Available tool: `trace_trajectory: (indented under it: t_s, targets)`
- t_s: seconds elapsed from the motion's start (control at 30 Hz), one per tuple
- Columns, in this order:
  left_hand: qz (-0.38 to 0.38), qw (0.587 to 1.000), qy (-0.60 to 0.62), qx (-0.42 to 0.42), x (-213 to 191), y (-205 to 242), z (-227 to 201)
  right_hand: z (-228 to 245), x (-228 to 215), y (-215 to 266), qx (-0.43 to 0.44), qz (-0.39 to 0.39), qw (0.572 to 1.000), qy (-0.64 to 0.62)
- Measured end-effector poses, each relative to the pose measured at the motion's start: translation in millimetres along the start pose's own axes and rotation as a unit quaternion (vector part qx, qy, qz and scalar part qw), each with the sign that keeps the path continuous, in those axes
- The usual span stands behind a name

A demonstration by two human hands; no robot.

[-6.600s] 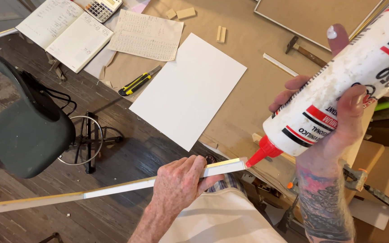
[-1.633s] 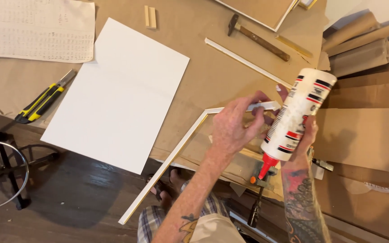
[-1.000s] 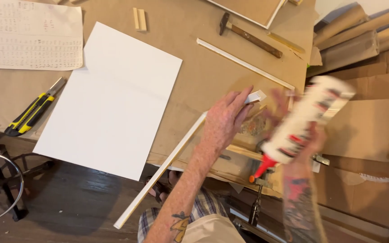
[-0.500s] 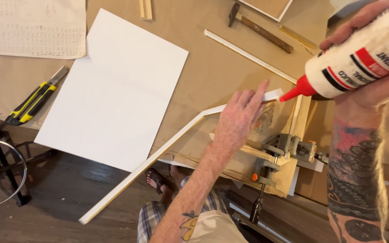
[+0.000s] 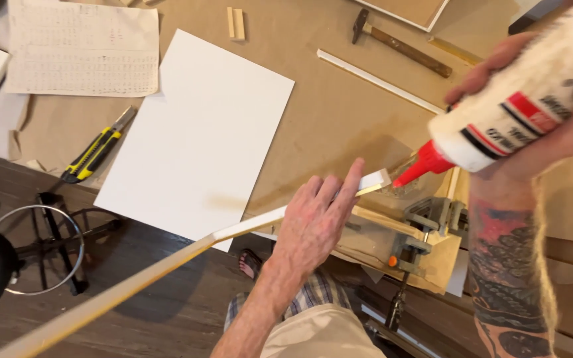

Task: Assembling a wooden frame by applying glue to the joints and securing them in a corner clamp.

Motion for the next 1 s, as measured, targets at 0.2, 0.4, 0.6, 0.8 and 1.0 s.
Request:
trace_trajectory:
  t_s: [0.2,0.4,0.6,0.8,1.0]
  targets:
    - [0.012,1.000,-0.017,-0.009,-23,19,-7,1,33,17,0.040,-0.047,0.998,-0.016]
    - [0.006,1.000,-0.017,-0.016,-46,25,-15,14,49,26,0.069,-0.037,0.996,-0.041]
    - [-0.002,0.999,-0.036,-0.010,-59,31,-22,25,63,29,0.058,0.028,0.998,-0.023]
    - [0.014,1.000,-0.021,-0.008,-73,38,-28,36,73,43,0.098,-0.013,0.994,-0.056]
    - [0.029,0.999,-0.027,-0.010,-84,46,-32,50,84,54,0.042,0.024,0.999,0.009]
Point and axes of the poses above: each hand's wrist, its own y-axis away from the middle knuckle, its own x-axis out of the palm, z = x × y, the point moved 6 cm from there along -y, towards the middle knuckle, and after that the axes turned 5 degrees about y, right-handed, at the moved point
